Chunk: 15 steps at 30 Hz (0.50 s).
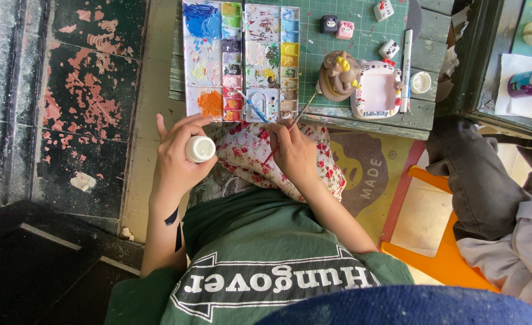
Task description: The person holds a small clay figurine in one hand and paints it with a brush, applying yellow and other paint to the figure's details. They dip the brush into a watercolor palette, open a small white paint jar, and continue painting the figurine while seated at the work table.
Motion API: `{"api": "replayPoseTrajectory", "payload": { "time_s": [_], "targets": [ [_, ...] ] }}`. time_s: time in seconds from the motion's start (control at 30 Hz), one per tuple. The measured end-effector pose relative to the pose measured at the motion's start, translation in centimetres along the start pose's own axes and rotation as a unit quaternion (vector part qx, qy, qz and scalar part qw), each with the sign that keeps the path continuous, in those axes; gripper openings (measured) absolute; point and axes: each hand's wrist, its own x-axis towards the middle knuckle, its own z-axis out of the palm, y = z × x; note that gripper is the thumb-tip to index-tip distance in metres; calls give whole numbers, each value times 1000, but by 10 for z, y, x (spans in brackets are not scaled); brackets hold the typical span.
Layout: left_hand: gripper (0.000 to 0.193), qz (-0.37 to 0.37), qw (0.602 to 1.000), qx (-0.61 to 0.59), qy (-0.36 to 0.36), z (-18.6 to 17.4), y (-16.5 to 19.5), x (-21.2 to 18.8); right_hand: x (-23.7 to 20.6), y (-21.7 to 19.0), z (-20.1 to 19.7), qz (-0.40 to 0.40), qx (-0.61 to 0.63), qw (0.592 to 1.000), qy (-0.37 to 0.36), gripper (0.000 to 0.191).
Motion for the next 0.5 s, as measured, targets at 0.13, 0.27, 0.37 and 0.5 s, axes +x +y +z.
{"api": "replayPoseTrajectory", "payload": {
  "time_s": [0.13,0.27,0.37,0.5],
  "targets": [
    [40,0,1000,-3,2,2,1,1,1,0,-1,-8,11,1000,-7,21],
    [40,4,1000,3,-1,2,3,2,2,-1,-3,-12,7,1000,-7,22],
    [40,5,1000,0,0,1,4,2,2,-2,-4,-17,15,1000,-16,25],
    [39,6,1000,10,8,2,4,1,-1,-2,-4,-7,33,999,30,24]
  ]
}}
